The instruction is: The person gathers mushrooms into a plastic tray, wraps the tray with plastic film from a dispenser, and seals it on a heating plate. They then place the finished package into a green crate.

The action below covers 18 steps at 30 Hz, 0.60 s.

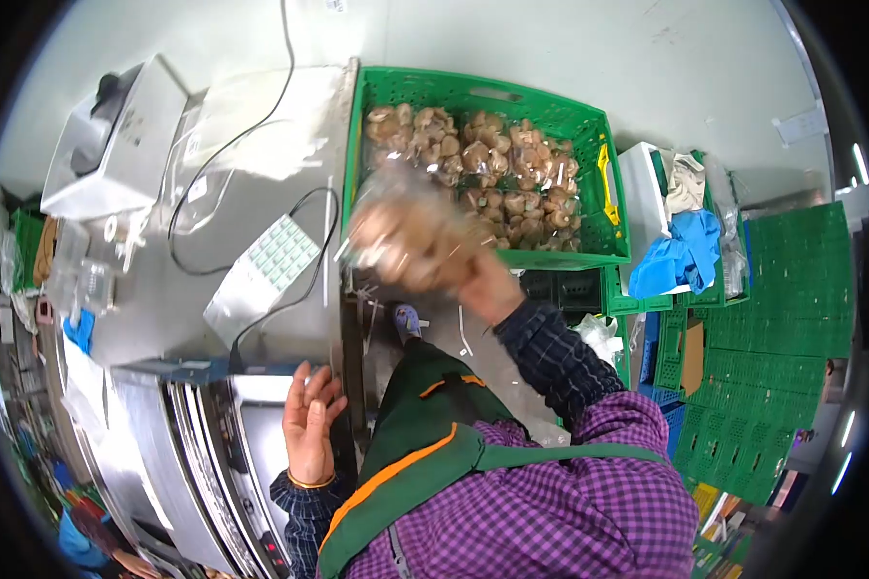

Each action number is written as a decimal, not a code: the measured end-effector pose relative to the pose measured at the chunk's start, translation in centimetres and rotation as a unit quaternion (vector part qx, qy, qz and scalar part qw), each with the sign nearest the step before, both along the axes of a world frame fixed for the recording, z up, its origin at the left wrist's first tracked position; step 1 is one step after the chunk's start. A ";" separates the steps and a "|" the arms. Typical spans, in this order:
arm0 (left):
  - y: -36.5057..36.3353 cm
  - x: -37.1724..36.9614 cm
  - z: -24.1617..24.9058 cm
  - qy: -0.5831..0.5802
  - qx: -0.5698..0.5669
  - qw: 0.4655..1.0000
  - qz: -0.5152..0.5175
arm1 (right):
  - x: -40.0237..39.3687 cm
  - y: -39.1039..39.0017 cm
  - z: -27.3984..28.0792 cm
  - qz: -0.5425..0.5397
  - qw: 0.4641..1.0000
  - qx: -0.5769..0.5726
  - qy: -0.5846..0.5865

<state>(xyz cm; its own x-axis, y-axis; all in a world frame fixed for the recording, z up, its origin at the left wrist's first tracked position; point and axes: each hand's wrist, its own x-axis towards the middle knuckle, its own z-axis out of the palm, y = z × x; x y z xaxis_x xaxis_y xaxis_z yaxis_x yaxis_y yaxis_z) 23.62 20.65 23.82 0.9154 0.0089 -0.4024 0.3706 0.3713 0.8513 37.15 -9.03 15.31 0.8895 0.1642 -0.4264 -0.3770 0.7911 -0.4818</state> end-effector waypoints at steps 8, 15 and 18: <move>-3.8 3.7 -3.6 0.178 0.012 0.984 -0.029 | 12.4 -26.7 -9.5 -0.420 0.886 -0.181 -0.076; -5.2 7.4 -4.3 0.223 0.053 0.973 -0.037 | 16.1 -29.7 -14.5 -0.465 0.851 -0.243 -0.003; -5.5 7.7 -4.1 0.229 0.056 0.971 -0.036 | 15.9 -30.3 -15.3 -0.460 0.857 -0.220 0.074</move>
